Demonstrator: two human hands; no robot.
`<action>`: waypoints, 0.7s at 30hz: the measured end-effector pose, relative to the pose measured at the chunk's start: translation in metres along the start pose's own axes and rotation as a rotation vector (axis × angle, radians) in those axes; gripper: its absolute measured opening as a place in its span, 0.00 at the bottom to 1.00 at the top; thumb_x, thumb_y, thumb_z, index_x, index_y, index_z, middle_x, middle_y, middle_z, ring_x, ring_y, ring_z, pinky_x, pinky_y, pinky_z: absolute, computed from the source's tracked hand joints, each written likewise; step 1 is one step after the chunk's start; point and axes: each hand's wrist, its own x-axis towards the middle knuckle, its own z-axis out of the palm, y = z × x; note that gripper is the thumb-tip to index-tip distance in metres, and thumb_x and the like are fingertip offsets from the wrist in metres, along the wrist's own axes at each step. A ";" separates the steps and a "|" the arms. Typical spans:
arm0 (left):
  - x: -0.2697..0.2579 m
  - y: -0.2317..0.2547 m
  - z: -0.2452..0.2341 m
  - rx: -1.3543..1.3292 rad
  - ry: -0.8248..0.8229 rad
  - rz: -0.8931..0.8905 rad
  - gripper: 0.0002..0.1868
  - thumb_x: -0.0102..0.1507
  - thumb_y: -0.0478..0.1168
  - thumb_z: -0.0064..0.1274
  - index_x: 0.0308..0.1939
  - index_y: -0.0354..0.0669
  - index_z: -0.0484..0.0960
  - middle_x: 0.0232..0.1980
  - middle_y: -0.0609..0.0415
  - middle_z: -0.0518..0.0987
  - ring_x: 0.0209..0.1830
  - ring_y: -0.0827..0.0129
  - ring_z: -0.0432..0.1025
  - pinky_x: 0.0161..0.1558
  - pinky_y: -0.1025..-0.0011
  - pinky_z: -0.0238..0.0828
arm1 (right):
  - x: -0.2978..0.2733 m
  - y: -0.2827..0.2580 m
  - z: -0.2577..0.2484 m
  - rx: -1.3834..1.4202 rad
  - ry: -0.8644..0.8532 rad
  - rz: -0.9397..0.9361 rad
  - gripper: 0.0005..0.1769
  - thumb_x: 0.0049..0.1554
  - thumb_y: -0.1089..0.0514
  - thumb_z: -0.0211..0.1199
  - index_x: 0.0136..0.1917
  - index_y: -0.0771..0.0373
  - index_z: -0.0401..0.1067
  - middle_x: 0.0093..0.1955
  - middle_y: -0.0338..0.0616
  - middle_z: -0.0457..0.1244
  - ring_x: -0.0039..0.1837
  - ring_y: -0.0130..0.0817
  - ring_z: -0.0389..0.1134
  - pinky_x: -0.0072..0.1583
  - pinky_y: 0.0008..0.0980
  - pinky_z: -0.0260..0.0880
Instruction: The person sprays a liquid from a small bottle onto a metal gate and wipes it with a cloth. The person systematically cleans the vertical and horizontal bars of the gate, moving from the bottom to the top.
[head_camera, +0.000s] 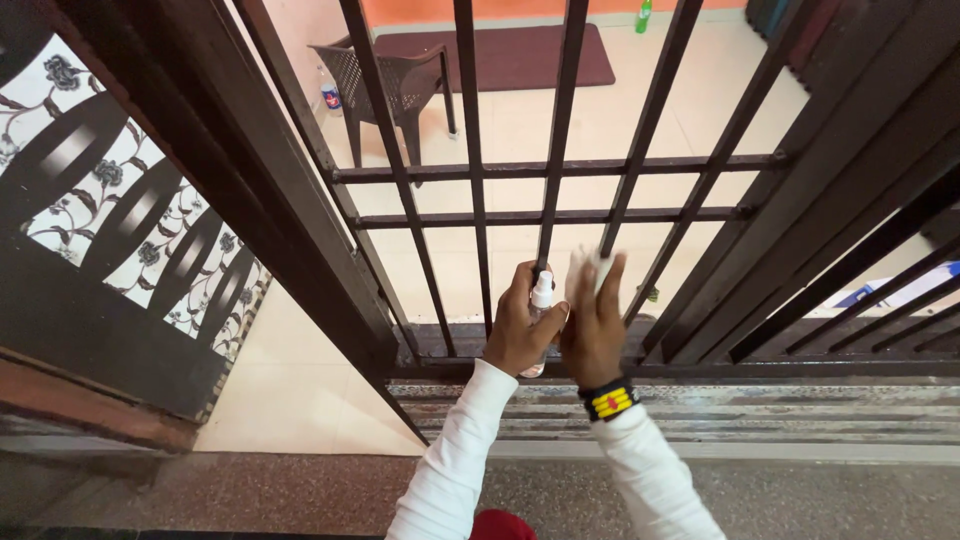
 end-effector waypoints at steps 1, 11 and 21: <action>-0.001 0.000 0.000 -0.015 -0.012 -0.012 0.22 0.64 0.35 0.55 0.59 0.36 0.66 0.34 0.52 0.77 0.24 0.73 0.73 0.26 0.74 0.72 | -0.017 -0.001 0.001 -0.002 0.010 -0.007 0.38 0.60 0.75 0.59 0.80 0.65 0.52 0.83 0.75 0.40 0.73 0.64 0.64 0.52 0.38 0.74; -0.002 -0.007 0.001 0.126 0.058 0.121 0.21 0.64 0.37 0.56 0.58 0.35 0.68 0.42 0.49 0.79 0.36 0.69 0.76 0.36 0.71 0.74 | 0.021 -0.027 -0.014 0.145 0.079 0.006 0.36 0.60 0.72 0.55 0.80 0.67 0.53 0.79 0.70 0.50 0.80 0.66 0.52 0.76 0.56 0.59; -0.003 -0.005 0.002 0.045 0.029 0.068 0.23 0.63 0.37 0.54 0.60 0.35 0.66 0.41 0.49 0.78 0.32 0.70 0.75 0.33 0.72 0.72 | 0.003 -0.009 -0.012 0.218 0.010 0.026 0.30 0.60 0.71 0.59 0.74 0.61 0.63 0.74 0.63 0.53 0.76 0.58 0.55 0.73 0.49 0.59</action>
